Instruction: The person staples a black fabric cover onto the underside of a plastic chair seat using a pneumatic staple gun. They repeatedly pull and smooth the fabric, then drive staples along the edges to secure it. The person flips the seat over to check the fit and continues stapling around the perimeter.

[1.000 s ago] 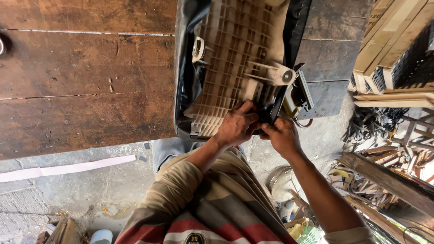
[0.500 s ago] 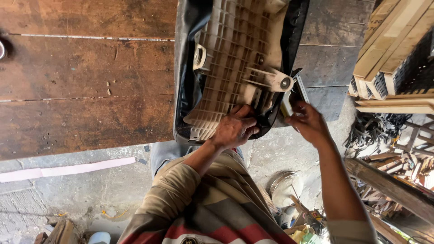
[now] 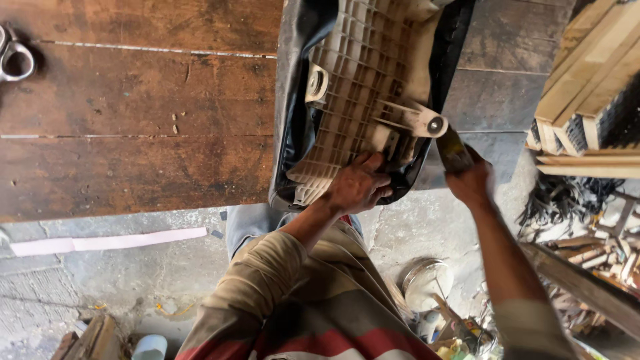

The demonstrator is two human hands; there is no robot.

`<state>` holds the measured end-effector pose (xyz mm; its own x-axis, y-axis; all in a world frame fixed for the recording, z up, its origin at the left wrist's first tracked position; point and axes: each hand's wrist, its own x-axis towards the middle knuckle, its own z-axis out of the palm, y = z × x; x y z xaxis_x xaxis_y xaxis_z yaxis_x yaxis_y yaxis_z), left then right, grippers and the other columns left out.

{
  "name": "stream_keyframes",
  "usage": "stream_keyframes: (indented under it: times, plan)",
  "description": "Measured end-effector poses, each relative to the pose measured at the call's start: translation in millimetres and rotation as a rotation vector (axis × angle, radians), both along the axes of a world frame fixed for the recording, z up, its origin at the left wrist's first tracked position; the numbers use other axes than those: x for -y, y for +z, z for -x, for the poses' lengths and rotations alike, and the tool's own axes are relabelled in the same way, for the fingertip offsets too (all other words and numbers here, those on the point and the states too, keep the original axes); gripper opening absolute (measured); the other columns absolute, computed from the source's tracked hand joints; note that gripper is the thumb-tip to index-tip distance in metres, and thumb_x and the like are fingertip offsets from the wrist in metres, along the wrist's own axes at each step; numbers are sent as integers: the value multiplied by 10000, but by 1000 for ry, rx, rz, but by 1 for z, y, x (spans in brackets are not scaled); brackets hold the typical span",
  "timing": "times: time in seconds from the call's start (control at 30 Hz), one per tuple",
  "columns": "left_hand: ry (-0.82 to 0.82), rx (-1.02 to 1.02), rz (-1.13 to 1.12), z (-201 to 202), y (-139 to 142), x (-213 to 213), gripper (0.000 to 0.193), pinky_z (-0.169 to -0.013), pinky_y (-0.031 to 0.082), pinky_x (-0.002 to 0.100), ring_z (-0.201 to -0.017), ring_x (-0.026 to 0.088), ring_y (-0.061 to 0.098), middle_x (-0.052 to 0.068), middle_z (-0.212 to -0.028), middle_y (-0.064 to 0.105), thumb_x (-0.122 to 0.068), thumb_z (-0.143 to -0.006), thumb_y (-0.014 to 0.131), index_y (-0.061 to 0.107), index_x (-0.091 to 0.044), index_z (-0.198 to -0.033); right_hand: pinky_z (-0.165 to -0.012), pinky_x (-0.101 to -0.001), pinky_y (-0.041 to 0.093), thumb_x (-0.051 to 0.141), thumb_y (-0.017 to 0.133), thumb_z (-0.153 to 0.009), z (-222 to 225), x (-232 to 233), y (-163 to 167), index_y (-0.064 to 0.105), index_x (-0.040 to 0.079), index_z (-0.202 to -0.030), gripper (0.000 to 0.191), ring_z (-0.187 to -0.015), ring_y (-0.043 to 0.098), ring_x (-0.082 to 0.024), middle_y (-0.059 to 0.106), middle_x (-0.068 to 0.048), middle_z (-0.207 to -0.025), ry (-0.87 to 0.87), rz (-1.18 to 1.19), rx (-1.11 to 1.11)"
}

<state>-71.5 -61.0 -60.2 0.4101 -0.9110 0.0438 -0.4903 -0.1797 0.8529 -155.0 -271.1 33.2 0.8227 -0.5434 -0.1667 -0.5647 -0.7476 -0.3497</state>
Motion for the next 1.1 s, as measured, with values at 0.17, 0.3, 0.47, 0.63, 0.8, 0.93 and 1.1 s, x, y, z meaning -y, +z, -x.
stream_keyframes:
  times: [0.17, 0.3, 0.47, 0.63, 0.8, 0.93, 1.1]
  plan:
    - [-43, -41, 34, 0, -7, 3, 201, -898, 527, 468, -1129, 351, 539, 128, -1102, 577, -359, -866, 760, 776, -169, -930, -781, -396, 596, 274, 846, -782, 112, -9, 52, 695, 114, -1244, 512, -927, 755, -277, 764, -150, -1035, 96, 0, -169]
    - [-77, -19, 62, 2, -13, 8, 192, -885, 538, 460, -1114, 337, 553, 131, -1141, 572, -346, -871, 765, 756, -154, -861, -768, -419, 599, 287, 855, -690, 143, -27, 63, 657, 200, -1301, 648, -887, 750, -297, 767, -131, -1018, 67, 47, -422]
    - [-45, -4, 132, 6, -21, 12, 209, -813, 542, 451, -1097, 327, 558, 137, -1135, 554, -356, -840, 763, 743, -148, -850, -750, -447, 603, 303, 866, -574, 126, -35, 68, 609, 306, -1371, 837, -838, 744, -322, 771, -107, -997, 45, 69, -611]
    - [-71, -39, 105, 8, -22, 13, 207, -809, 549, 451, -1096, 311, 558, 111, -1140, 559, -345, -845, 771, 734, -145, -810, -762, -470, 601, 330, 871, -548, 104, -36, 70, 600, 336, -1387, 881, -837, 738, -348, 769, -109, -975, 18, 110, -731]
    - [-86, -71, 110, 7, -19, 13, 165, -807, 544, 453, -1095, 308, 549, 99, -1113, 542, -289, -847, 769, 737, -132, -806, -759, -478, 598, 330, 848, -589, 79, -49, 69, 633, 282, -1335, 777, -851, 732, -367, 762, -125, -979, 31, 108, -688]
    - [-118, -107, 94, 6, -15, 14, 166, -814, 538, 462, -1097, 311, 547, 101, -1104, 534, -262, -856, 767, 732, -116, -784, -753, -491, 591, 316, 829, -644, 66, -58, 65, 660, 256, -1290, 671, -860, 733, -380, 765, -149, -962, -5, 89, -689]
    - [-91, -122, 113, 1, -8, 16, 99, -815, 538, 468, -1084, 316, 562, 106, -1120, 542, -209, -821, 754, 734, -114, -800, -731, -502, 585, 297, 845, -618, 79, -57, 56, 658, 181, -1258, 677, -839, 730, -402, 760, -179, -928, -10, 54, -636]
